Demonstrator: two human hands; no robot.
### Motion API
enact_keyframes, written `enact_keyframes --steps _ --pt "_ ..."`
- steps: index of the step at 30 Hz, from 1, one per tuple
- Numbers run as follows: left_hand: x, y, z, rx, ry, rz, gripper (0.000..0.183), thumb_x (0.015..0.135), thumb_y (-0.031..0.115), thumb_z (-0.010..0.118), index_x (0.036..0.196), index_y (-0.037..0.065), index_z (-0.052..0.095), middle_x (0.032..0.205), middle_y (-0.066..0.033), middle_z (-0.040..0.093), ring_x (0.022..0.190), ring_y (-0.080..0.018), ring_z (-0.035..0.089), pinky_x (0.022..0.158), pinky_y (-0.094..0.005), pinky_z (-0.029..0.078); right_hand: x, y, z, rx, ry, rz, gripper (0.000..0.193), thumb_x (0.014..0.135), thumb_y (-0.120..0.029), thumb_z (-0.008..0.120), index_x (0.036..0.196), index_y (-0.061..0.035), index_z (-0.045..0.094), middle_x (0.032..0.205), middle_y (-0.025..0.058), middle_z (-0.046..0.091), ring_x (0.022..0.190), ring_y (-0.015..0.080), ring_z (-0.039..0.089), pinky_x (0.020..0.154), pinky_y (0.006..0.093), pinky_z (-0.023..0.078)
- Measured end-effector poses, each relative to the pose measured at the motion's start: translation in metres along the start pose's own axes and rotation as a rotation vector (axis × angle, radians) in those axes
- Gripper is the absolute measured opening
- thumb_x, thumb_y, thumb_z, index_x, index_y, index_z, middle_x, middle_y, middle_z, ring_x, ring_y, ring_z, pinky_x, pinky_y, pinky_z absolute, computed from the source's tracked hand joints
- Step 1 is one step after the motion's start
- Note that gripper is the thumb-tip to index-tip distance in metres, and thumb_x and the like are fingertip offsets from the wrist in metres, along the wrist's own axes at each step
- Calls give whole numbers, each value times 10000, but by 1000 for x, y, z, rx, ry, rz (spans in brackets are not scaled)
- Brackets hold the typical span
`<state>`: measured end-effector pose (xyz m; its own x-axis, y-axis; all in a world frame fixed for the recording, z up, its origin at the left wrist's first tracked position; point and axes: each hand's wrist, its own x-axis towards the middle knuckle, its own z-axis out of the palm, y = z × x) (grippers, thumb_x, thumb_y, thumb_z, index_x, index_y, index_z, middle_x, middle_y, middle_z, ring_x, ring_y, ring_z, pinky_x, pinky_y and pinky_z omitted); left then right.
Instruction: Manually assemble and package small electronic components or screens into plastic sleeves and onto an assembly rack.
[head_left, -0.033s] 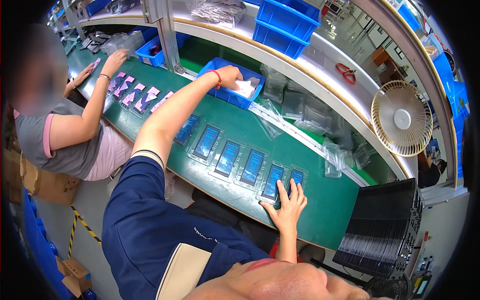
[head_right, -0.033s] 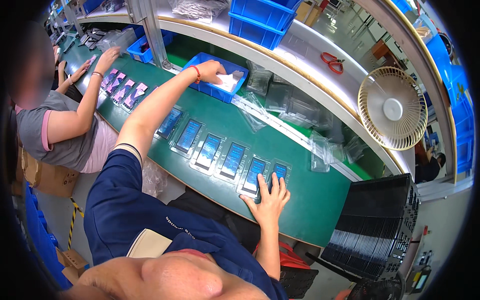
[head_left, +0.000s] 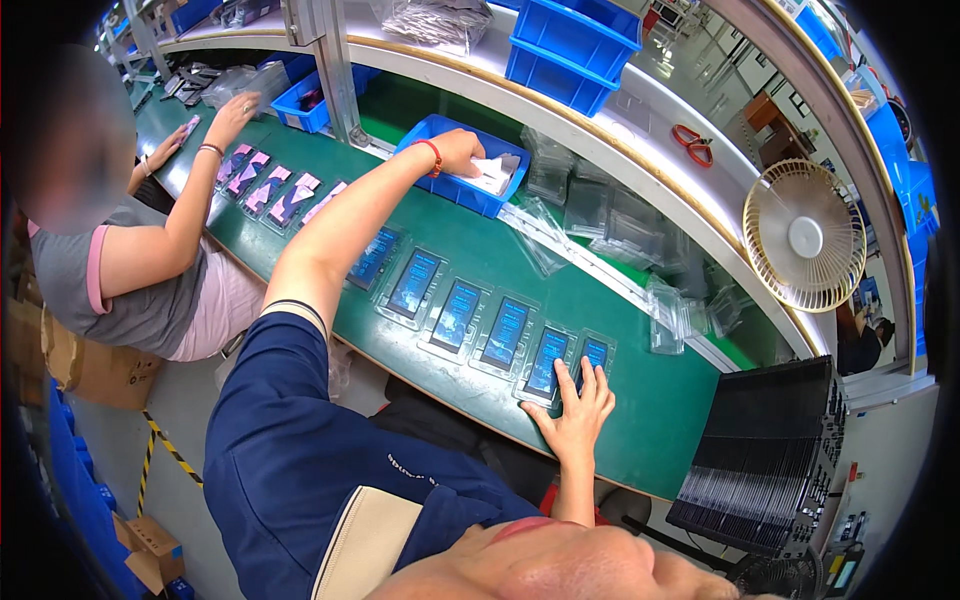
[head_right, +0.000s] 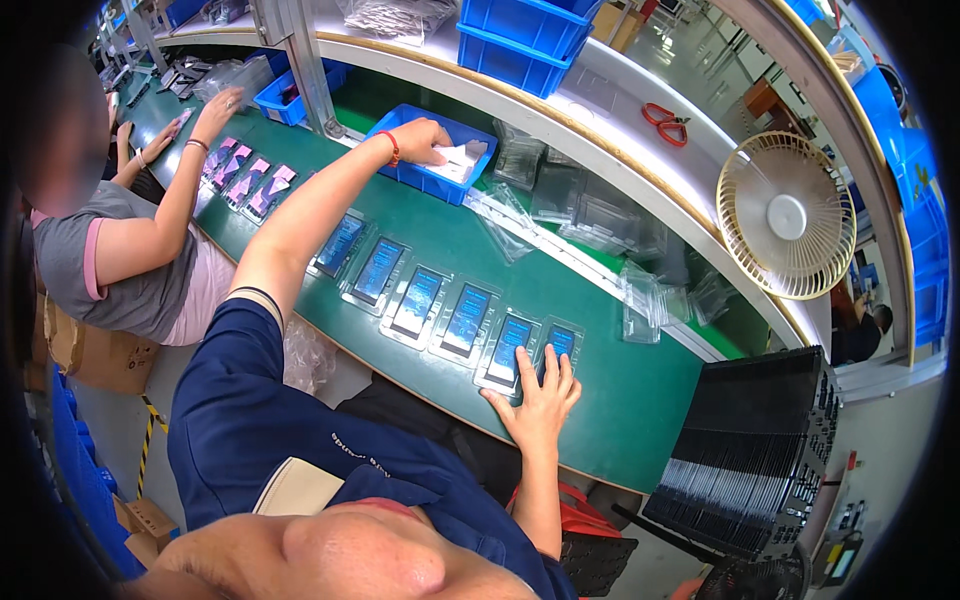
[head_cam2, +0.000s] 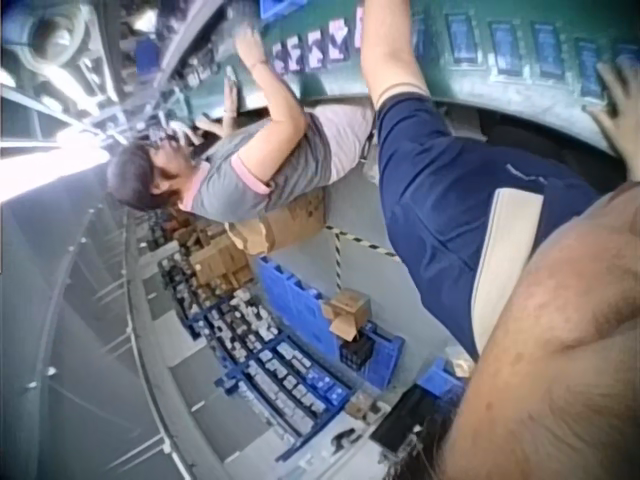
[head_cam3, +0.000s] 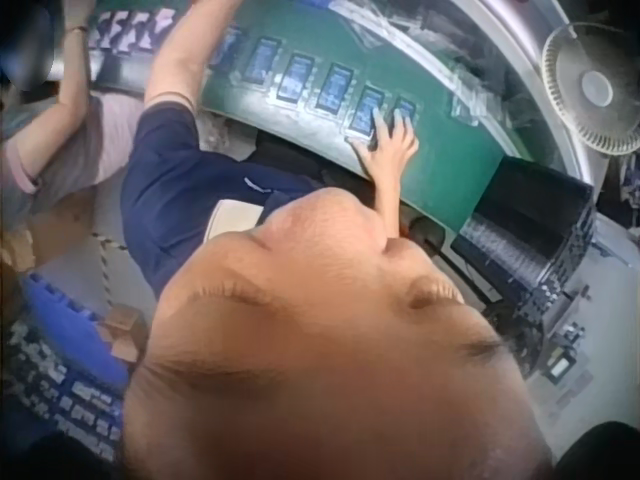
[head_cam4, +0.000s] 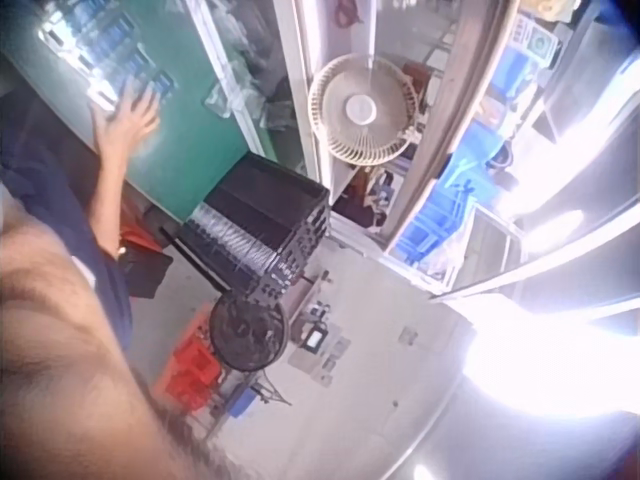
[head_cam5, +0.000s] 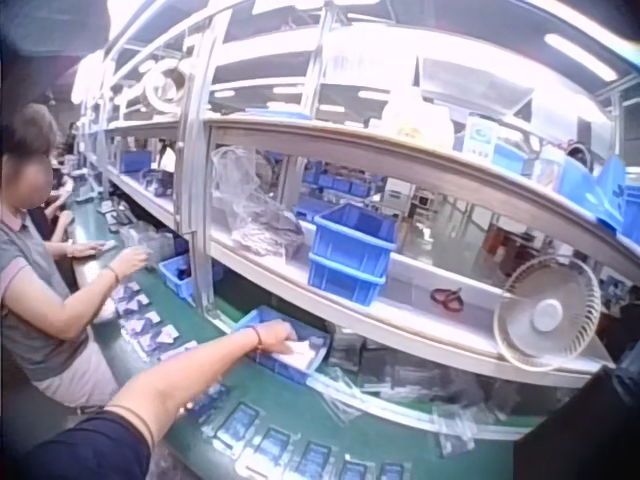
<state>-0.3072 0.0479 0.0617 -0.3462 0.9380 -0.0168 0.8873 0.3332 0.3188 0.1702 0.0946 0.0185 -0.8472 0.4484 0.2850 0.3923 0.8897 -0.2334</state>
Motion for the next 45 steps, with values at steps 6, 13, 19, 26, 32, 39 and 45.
enact_keyframes --steps 6,13,19,26,32,39,45 --pt "-13 -1 -5 -292 228 -53 246 830 203 674 962 -3 697 856 -120 695 767 -197 645 734 -313 498 1 0 -1 15 3 6 767 621 -572 757 1268 -206 567 1369 178 421 1276 383 346 998 541 249" --pt "-11 -5 -8 -803 282 -181 159 844 136 676 951 23 705 836 -12 679 730 -59 588 668 -230 474 1 -2 -4 -10 -5 -5 753 647 -539 750 1280 -180 557 1369 177 424 1281 357 346 1003 503 253" --pt "-9 -8 -6 -1036 500 -170 263 886 127 627 1108 -14 629 991 -96 678 868 -139 642 733 -276 520 1 -4 -6 -22 -4 -20 771 646 -545 746 1289 -168 549 1369 181 423 1277 358 350 1003 491 253" --pt "-56 26 -23 -1492 472 -271 293 943 84 505 1225 4 492 1082 -132 631 957 -228 650 724 -335 571 15 -8 -12 213 121 5 770 662 -445 782 1292 -90 517 1350 198 432 1272 378 348 1036 508 231" --pt "-142 81 16 -1477 194 -191 324 913 88 541 1223 4 508 987 -128 659 762 -173 677 460 -225 533 121 -63 -1 983 77 37 381 790 -155 741 1112 -1 609 1016 105 653 978 178 605 880 318 465" --pt "-233 101 69 -1632 265 -290 301 897 112 587 1159 -28 536 968 -130 662 730 -167 676 448 -211 526 187 -158 58 1235 -439 36 157 819 -66 703 939 24 657 833 64 668 735 97 608 664 224 492" --pt "-302 79 91 -1685 578 -533 272 872 72 622 1102 -44 534 926 -153 659 711 -183 678 445 -216 531 199 -198 101 852 79 -316 62 772 -115 698 775 -54 706 711 57 652 706 197 594 679 354 453"
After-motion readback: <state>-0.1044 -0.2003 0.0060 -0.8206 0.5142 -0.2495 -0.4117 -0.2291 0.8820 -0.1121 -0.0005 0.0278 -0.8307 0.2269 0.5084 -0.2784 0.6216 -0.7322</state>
